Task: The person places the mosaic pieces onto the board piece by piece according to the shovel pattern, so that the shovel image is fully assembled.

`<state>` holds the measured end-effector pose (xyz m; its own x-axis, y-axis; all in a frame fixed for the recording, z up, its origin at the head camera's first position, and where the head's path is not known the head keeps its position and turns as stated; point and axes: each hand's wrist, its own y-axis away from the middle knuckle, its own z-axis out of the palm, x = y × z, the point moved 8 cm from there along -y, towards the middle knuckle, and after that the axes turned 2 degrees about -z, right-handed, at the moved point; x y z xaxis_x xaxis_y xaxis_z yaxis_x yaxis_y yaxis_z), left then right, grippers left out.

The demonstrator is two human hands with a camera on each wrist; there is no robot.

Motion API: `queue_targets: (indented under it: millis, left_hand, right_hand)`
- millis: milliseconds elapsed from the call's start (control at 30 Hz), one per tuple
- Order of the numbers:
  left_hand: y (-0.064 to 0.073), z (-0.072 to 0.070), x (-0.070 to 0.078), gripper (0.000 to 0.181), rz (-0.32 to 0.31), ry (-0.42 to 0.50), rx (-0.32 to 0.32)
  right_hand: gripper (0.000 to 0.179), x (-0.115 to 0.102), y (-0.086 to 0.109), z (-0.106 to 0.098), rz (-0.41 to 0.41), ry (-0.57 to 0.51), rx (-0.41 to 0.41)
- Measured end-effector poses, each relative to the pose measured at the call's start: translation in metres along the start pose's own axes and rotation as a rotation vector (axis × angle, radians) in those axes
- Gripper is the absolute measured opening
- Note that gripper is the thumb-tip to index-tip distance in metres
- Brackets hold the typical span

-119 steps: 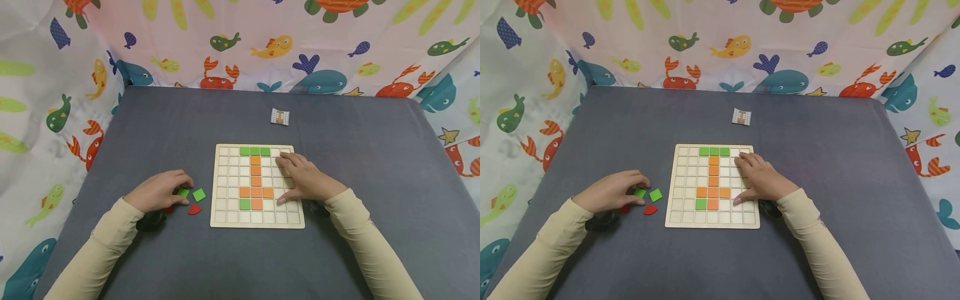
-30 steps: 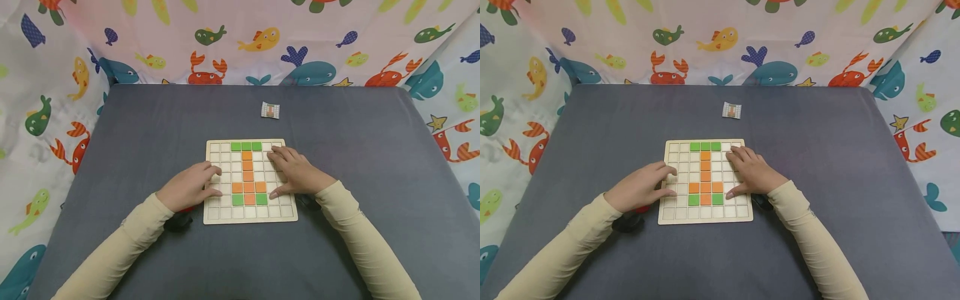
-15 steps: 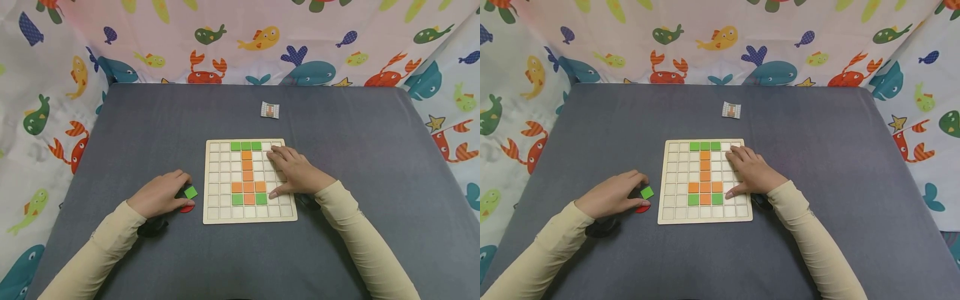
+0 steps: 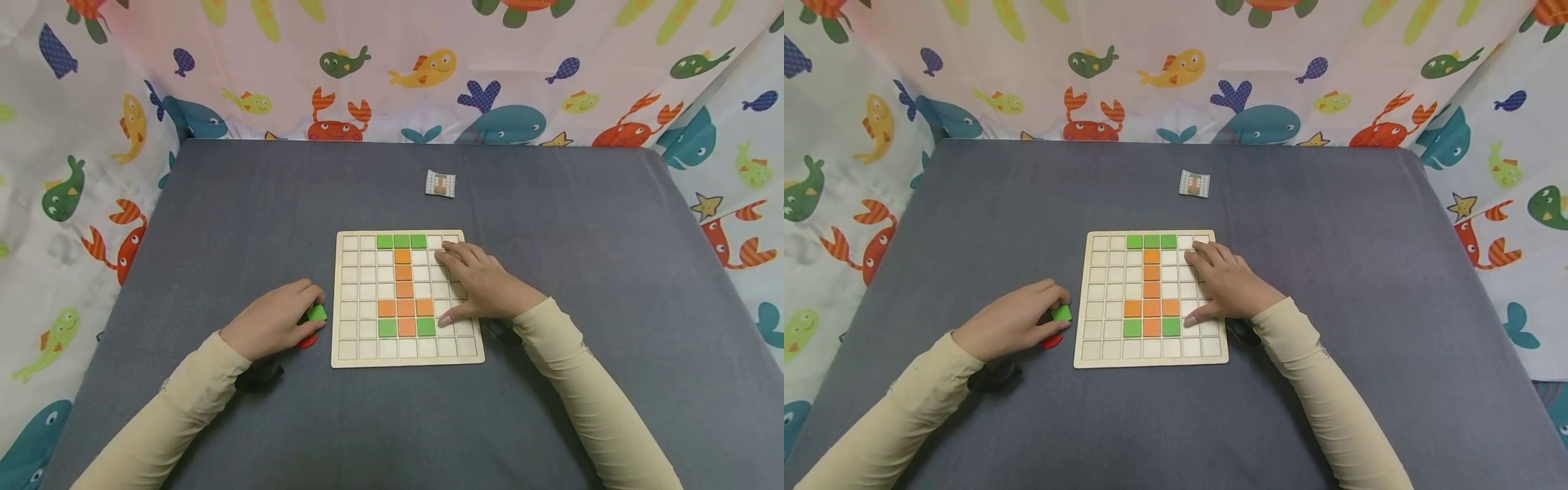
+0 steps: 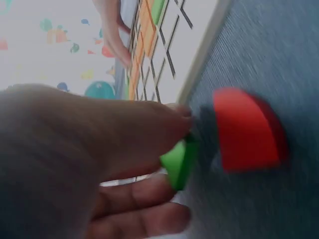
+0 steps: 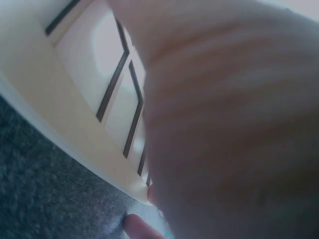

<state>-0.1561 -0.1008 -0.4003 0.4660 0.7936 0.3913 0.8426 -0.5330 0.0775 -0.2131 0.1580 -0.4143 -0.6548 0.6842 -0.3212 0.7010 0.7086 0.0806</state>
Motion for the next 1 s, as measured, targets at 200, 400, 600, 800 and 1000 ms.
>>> queue_targets:
  millis: [200, 400, 600, 800, 1000]
  left_hand:
    - [-0.003, -0.001, 0.033, 0.028, 0.159, -0.014, 0.058]
    - [-0.008, 0.009, 0.078, 0.020, 0.347, 0.012, 0.084]
    - [-0.010, 0.030, 0.112, 0.021, 0.490, -0.031, 0.062]
    - [-0.013, 0.044, 0.124, 0.019, 0.520, -0.043, 0.020]
    - [-0.019, 0.046, 0.127, 0.019, 0.500, -0.042, 0.059]
  right_hand:
    - [0.115, 0.000, 0.000, 0.004, 0.010, -0.005, -0.023]
    - [0.115, 0.001, 0.001, 0.003, 0.027, 0.005, -0.033]
    - [0.115, 0.001, 0.001, 0.003, 0.025, 0.004, -0.027]
    - [0.114, 0.002, 0.001, 0.003, 0.041, 0.000, -0.044]
    - [0.114, 0.001, 0.001, 0.002, 0.028, 0.001, -0.022]
